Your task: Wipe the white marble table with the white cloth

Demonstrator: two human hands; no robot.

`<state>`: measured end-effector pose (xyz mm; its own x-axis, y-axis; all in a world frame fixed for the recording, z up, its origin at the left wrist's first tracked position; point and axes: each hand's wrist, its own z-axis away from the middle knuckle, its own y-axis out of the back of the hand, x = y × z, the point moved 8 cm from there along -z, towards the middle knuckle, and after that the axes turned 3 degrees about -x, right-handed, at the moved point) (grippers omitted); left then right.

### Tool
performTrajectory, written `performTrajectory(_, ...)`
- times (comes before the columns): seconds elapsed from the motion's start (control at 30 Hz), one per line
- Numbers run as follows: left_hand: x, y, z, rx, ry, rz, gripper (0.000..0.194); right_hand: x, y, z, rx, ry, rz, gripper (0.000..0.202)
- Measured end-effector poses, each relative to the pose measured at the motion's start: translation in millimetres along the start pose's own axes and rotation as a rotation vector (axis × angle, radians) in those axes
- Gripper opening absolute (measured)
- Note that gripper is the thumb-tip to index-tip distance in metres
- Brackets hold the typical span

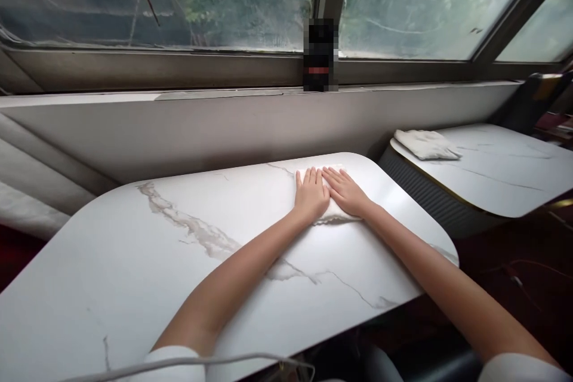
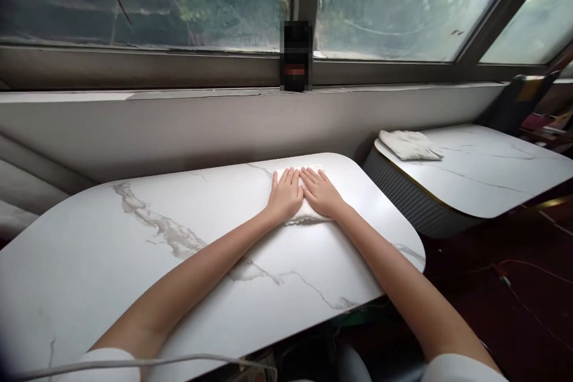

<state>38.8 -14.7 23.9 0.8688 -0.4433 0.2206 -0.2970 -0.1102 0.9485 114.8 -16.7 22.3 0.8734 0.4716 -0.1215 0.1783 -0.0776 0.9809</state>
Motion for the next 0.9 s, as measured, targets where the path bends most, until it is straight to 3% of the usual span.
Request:
performTrajectory(0.23, 89.2, 1.3, 84.7, -0.096, -0.139, 0.027, 0.059, -28.4, 23.5, 126.3, -0.042, 0.020, -0.016, 0.052)
performTrajectory(0.33, 129.2, -5.7, 95.2, -0.122, -0.231, 0.097, 0.059, -8.7, 25.9, 171.4, -0.062, -0.113, 0.053, 0.054)
performTrajectory(0.43, 157.1, -14.8, 85.9, -0.127, -0.278, 0.149, 0.060, 27.8, 24.1, 194.2, -0.068, -0.295, 0.107, 0.056)
performTrajectory(0.5, 164.5, -20.2, 72.1, -0.118, -0.269, 0.167, 0.059, 50.8, 20.4, 193.0, -0.085, -0.377, 0.106, 0.056)
performTrajectory(0.6, 160.0, -26.3, 44.1, -0.088, -0.228, 0.174, 0.058, 75.9, 17.7, 168.3, -0.081, -0.413, 0.111, 0.058)
performTrajectory(0.9, 96.3, -38.3, -68.4, -0.005, -0.048, 0.114, 0.056, 127.2, 15.9, 35.3, -0.051, -0.308, 0.040, 0.056)
